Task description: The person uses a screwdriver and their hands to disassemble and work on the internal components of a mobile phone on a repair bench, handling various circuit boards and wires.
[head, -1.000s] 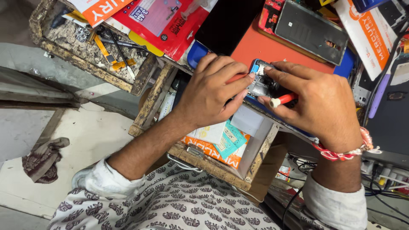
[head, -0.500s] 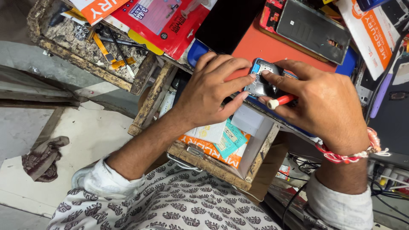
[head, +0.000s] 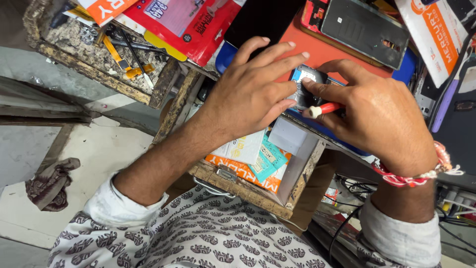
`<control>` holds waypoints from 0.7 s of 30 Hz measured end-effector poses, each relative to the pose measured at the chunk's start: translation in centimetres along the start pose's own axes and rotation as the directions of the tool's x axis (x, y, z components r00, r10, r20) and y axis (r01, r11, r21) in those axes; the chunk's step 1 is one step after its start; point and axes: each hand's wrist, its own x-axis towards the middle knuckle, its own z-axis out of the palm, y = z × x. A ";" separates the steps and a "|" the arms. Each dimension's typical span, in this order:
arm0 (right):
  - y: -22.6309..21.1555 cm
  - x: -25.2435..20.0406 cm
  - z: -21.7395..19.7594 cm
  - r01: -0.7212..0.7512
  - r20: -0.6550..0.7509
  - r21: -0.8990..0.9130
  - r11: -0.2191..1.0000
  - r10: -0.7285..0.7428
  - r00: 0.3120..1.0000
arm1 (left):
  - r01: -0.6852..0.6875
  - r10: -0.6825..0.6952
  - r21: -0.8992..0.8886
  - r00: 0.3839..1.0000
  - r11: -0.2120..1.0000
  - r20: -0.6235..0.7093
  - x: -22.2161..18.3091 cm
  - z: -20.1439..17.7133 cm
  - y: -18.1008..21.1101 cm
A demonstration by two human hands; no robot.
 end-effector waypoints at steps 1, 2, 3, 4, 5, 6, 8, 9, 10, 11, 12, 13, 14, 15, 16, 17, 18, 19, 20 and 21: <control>0.0 -0.1 0.1 -0.002 0.000 -0.001 1.000 0.002 1.000 | 0.008 -0.008 0.008 1.000 1.000 0.003 0.0 0.0 0.1; 0.1 -0.1 0.1 -0.002 -0.004 -0.004 1.000 0.002 1.000 | 0.016 -0.016 0.020 1.000 1.000 0.004 0.1 -0.1 0.2; 0.2 -0.1 0.2 -0.006 -0.008 0.008 1.000 0.006 1.000 | 0.023 -0.023 0.015 1.000 1.000 0.006 0.1 -0.1 0.2; 0.2 -0.2 0.4 -0.010 -0.012 0.019 1.000 0.010 1.000 | 0.031 -0.031 0.009 0.999 0.999 0.007 0.2 -0.1 0.3; 0.3 -0.3 0.5 -0.014 -0.016 0.030 0.999 0.014 1.000 | 0.038 -0.038 0.003 0.999 0.999 0.009 0.2 -0.1 0.4; 0.4 -0.3 0.7 -0.019 -0.022 0.044 0.999 0.019 1.000 | 0.037 -0.037 -0.006 0.999 0.999 0.011 0.2 -0.1 0.4; 0.7 -0.4 1.1 -0.030 -0.034 0.071 0.997 0.033 0.999 | 0.032 -0.032 -0.025 0.999 0.999 0.015 0.2 -0.1 0.3; 0.8 -0.4 1.2 -0.031 -0.038 0.077 0.997 0.034 0.999 | 0.031 -0.031 -0.022 0.999 0.999 0.026 0.3 0.0 0.3; 0.9 -0.4 1.3 -0.032 -0.044 0.082 0.996 0.036 0.998 | 0.029 -0.028 -0.018 0.999 0.999 0.036 0.3 0.0 0.3; 0.9 -0.4 1.4 -0.033 -0.051 0.087 0.996 0.037 0.998 | 0.027 -0.026 -0.013 0.999 1.000 0.045 0.4 0.0 0.3; 1.0 -0.5 1.5 -0.031 -0.059 0.115 0.993 0.038 0.998 | 0.026 -0.025 -0.012 0.998 1.000 0.050 0.5 0.0 0.4; 1.0 -0.5 1.6 -0.029 -0.068 0.142 0.989 0.039 0.997 | 0.025 -0.025 -0.012 0.998 1.000 0.054 0.6 0.0 0.4; 0.9 -0.5 1.7 -0.025 -0.076 0.170 0.985 0.038 0.996 | 0.026 -0.026 -0.011 0.998 1.000 0.058 0.7 0.1 0.4; 0.9 -0.5 1.7 -0.031 -0.074 0.179 0.983 0.044 0.996 | 0.022 -0.021 -0.011 0.998 1.000 0.059 0.7 0.1 0.4; 0.9 -0.5 1.7 -0.036 -0.072 0.187 0.982 0.051 0.996 | 0.017 -0.017 -0.010 0.998 1.000 0.060 0.8 0.1 0.4; 0.9 -0.5 1.7 -0.042 -0.070 0.196 0.980 0.057 0.996 | 0.013 -0.012 -0.010 0.998 1.000 0.061 0.9 0.1 0.4; 0.9 -0.6 1.7 -0.053 -0.059 0.189 0.981 0.065 0.996 | 0.015 -0.014 -0.030 0.998 0.999 0.056 1.0 0.2 0.3; 0.9 -0.7 1.7 -0.063 -0.047 0.182 0.981 0.073 0.996 | 0.018 -0.016 -0.051 0.999 0.999 0.052 1.2 0.2 0.3; 0.9 -0.6 1.7 -0.072 -0.038 0.174 0.982 0.080 0.996 | 0.020 -0.017 -0.070 0.999 0.997 0.046 1.3 0.3 0.2; 0.8 -0.6 1.6 -0.066 -0.044 0.163 0.984 0.074 0.996 | 0.029 -0.025 -0.065 0.998 0.997 0.058 1.4 0.3 0.3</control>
